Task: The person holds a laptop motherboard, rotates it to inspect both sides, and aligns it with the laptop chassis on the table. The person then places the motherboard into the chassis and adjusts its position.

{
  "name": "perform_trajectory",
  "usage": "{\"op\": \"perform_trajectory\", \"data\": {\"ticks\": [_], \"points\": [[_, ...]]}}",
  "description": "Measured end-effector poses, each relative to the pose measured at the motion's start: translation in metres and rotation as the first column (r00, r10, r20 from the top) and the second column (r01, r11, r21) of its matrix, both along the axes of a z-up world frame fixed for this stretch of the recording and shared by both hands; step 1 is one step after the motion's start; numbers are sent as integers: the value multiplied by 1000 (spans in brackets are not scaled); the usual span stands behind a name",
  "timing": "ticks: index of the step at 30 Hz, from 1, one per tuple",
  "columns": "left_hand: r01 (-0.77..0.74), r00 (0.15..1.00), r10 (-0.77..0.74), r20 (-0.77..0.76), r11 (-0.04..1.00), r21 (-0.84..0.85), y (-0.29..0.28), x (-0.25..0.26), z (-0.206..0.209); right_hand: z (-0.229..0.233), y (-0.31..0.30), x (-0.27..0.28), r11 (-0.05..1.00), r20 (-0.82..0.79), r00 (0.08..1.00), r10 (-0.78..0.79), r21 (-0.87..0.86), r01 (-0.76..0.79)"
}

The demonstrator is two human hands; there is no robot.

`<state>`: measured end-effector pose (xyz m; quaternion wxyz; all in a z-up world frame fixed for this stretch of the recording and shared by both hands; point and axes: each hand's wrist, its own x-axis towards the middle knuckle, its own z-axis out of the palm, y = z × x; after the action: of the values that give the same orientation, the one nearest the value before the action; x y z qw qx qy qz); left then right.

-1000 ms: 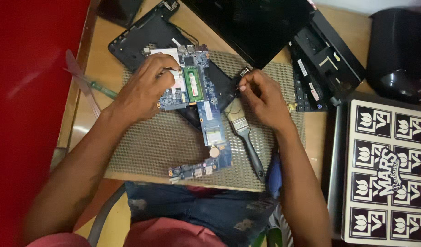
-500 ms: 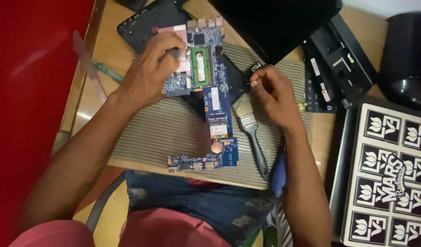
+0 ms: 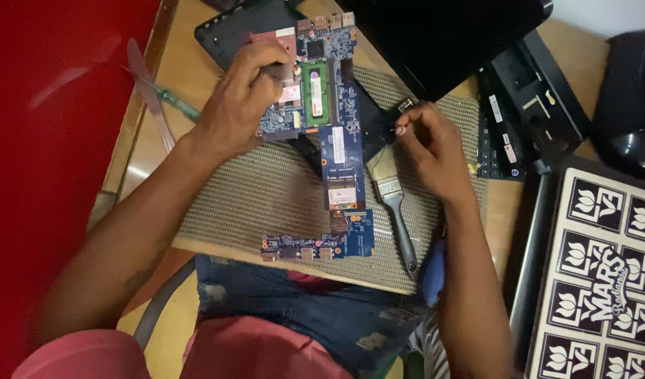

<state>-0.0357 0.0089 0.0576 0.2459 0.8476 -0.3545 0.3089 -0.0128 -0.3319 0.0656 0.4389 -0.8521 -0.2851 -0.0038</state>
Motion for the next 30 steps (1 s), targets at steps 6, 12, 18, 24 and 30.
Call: {"op": "perform_trajectory", "data": {"ticks": [6, 12, 18, 24, 30], "points": [[89, 990, -99, -102, 991, -97, -6, -6, 6, -1, 1, -1, 1000, -36, 999, -7, 19, 7], [113, 994, -113, 3, 994, 8, -2, 2, -7, -5, -1, 1, 1000, -2, 1000, 30, 4, -30], [136, 990, -136, 21, 991, 13, -5, -1, 2, -5, -1, 1, 999, -42, 999, 25, 33, -24], [113, 993, -114, 39, 993, 24, -6, -2, 1, -2, 0, -2, 1000, -35, 999, 22, 22, -21], [112, 993, -113, 22, 994, 7, -7, -2, 3, -2, 1, -1, 998, -53, 998, 31, 53, -28]]}}
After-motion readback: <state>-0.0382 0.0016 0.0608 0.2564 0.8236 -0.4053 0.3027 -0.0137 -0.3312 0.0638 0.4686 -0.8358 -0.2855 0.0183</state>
